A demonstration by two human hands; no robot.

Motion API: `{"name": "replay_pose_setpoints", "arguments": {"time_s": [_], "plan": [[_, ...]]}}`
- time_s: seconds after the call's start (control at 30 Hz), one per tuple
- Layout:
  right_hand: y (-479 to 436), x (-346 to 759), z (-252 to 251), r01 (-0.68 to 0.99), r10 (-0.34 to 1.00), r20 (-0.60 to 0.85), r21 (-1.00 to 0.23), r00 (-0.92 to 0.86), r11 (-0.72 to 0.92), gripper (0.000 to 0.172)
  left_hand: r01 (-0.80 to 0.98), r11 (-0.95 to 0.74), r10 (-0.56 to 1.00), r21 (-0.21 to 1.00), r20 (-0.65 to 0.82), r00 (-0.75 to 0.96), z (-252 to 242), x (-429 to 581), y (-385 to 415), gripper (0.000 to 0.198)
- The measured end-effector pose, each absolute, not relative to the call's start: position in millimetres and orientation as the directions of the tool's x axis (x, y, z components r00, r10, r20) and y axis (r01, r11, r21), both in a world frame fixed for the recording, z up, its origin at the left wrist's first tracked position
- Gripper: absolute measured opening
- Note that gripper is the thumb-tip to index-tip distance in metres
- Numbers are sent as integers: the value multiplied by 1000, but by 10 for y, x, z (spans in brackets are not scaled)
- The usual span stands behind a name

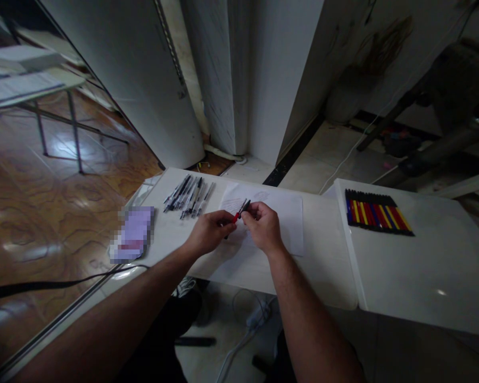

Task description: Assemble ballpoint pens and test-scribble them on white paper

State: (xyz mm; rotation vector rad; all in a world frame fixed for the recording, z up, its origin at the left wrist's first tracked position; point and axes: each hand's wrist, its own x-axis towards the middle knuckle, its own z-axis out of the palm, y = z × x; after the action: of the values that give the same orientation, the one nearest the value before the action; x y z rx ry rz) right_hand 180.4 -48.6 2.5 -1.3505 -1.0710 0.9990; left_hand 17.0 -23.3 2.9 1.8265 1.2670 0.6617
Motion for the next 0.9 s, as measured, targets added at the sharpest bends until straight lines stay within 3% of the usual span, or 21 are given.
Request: {"name": "replay_pose_setpoints", "arguments": {"time_s": [0.5,0.9], "plan": [[-477,1804,12,35,964,17,-999,264,8,18,543,-204,932,815,-8,363,60,167,-234,15],[-426,1984,92,-243,872,-40,-966,488,91,20,612,-273,944,742,86,317,57,146,-206,19]]}}
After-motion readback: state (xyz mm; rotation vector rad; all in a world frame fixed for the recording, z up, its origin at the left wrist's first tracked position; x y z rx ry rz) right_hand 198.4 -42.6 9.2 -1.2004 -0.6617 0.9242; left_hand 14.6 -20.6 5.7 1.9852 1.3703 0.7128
